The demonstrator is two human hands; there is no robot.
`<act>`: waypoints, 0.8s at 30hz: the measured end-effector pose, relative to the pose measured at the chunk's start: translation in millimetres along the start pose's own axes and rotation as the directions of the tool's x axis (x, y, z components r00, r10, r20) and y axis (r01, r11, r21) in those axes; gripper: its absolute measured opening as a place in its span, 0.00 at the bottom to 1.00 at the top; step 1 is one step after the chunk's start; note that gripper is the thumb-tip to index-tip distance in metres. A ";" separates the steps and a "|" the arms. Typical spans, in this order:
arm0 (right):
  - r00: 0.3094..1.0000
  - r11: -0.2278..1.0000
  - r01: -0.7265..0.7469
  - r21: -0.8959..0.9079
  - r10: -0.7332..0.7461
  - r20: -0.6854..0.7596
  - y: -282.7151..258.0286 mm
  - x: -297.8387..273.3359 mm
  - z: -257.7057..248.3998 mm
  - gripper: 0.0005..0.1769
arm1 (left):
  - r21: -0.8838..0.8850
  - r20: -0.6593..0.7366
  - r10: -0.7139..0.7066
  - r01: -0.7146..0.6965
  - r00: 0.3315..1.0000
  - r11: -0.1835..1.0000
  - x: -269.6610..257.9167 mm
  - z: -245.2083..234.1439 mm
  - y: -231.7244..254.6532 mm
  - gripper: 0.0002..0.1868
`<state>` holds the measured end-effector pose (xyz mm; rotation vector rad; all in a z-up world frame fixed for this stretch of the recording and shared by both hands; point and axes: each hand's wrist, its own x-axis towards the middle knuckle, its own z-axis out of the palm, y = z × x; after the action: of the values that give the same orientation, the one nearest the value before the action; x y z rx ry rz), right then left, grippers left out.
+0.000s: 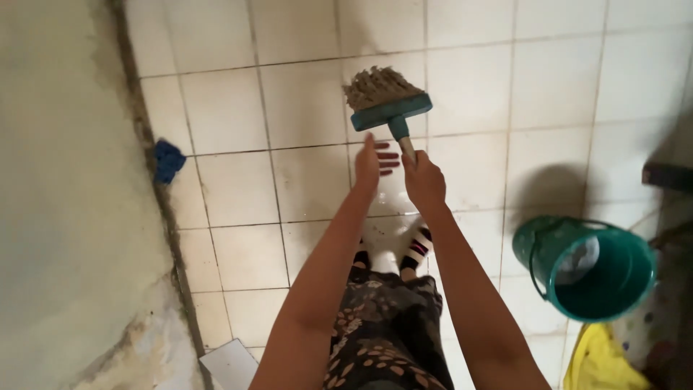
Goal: The person mops a tiled floor using a string mop and a green bucket of soapy water. They repeatedly dip the mop into the bucket, wring it by hand, and push the mop across the floor in short strokes, covering multiple areas of the room.
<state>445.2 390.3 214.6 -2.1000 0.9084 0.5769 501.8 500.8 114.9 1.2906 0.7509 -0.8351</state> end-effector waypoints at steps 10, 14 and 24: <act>0.973 0.996 -0.010 -0.094 0.032 0.229 -187.1 57.1 78.9 0.45 | -0.122 -0.117 -0.085 0.070 0.990 0.990 38.0 -94.5 82.7 0.27; 0.982 0.998 0.005 -0.064 0.007 0.187 -240.5 114.8 106.9 0.37 | -0.187 -0.135 -0.028 0.002 0.990 0.982 45.1 -121.3 162.1 0.29; 0.924 0.989 -0.126 0.084 0.086 0.372 -328.0 88.3 113.8 0.45 | 0.224 -0.119 0.090 -0.062 0.989 0.973 23.1 -169.8 255.8 0.31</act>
<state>739.2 593.2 241.6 -1.7735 0.8174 0.9237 731.2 687.2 201.4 1.5738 0.7194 -0.7952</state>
